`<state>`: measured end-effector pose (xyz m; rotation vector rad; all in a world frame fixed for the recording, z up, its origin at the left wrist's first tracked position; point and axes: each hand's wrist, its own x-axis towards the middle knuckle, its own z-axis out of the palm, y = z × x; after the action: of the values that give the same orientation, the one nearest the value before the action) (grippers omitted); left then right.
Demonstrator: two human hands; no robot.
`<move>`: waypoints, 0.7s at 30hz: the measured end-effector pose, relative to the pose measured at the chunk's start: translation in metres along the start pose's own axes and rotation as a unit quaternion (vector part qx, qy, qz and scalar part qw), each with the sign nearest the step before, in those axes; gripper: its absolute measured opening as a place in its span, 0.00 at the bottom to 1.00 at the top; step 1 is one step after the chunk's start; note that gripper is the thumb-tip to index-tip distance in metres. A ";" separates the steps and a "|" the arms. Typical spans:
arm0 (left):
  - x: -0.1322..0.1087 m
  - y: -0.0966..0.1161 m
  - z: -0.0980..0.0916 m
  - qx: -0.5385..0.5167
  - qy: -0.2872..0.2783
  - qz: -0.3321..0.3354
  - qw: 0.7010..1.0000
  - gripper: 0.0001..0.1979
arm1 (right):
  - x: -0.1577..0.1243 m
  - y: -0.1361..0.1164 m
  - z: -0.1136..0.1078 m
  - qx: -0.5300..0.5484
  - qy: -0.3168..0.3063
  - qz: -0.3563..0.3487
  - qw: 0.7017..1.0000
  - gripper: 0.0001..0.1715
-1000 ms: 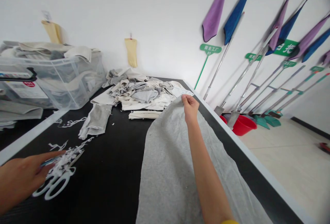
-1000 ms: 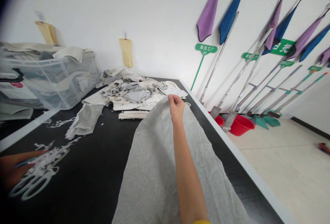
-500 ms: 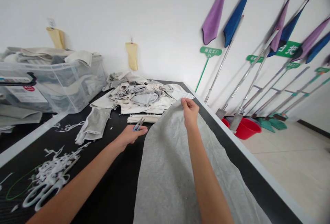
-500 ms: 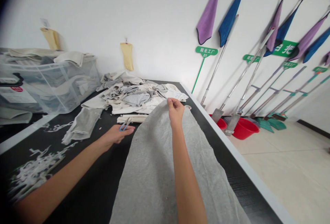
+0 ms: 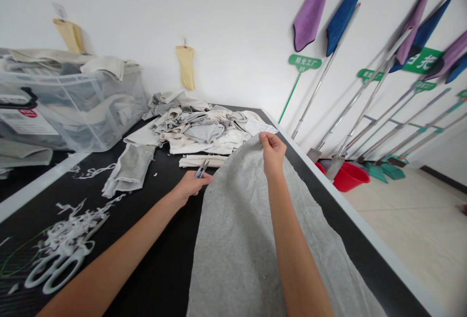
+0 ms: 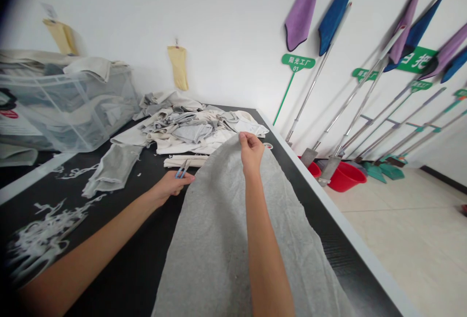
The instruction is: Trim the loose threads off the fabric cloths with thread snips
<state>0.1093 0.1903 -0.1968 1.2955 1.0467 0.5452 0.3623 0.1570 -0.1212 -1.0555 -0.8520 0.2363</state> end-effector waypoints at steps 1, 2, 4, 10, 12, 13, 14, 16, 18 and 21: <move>0.000 0.000 0.001 -0.008 -0.002 -0.002 1.000 0.08 | 0.000 0.001 0.000 0.004 -0.001 -0.001 1.000 0.16; 0.000 0.001 0.002 -0.017 -0.004 -0.005 1.000 0.08 | 0.001 0.002 0.000 0.006 -0.002 -0.002 1.000 0.16; 0.000 0.001 0.003 -0.038 -0.013 -0.013 0.999 0.08 | 0.002 0.003 -0.001 0.004 -0.006 -0.004 1.000 0.16; 0.002 0.001 -0.001 -0.107 -0.053 -0.052 0.991 0.07 | 0.005 0.007 -0.002 -0.002 -0.002 -0.007 1.000 0.18; 0.002 0.001 -0.003 -0.124 -0.060 -0.060 0.989 0.07 | 0.004 0.007 -0.002 0.004 0.002 -0.008 1.000 0.18; 0.002 0.000 -0.004 -0.131 -0.061 -0.063 0.987 0.07 | 0.004 0.007 -0.002 0.007 0.003 -0.008 1.000 0.18; 0.003 0.000 -0.005 -0.137 -0.060 -0.065 0.987 0.07 | 0.004 0.007 -0.003 0.011 0.003 -0.009 1.000 0.17; 0.003 0.000 -0.005 -0.146 -0.059 -0.068 0.985 0.08 | 0.004 0.006 -0.003 0.012 0.002 -0.009 1.000 0.17; 0.003 0.000 -0.004 -0.150 -0.059 -0.073 0.984 0.09 | 0.004 0.006 -0.003 0.005 0.001 -0.010 1.000 0.18; 0.001 0.000 -0.002 -0.148 -0.060 -0.081 0.984 0.10 | 0.004 0.005 -0.003 0.000 0.003 -0.010 1.000 0.18</move>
<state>0.1083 0.1917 -0.1969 0.9595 0.9224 0.4725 0.3682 0.1601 -0.1244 -1.0466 -0.8573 0.2153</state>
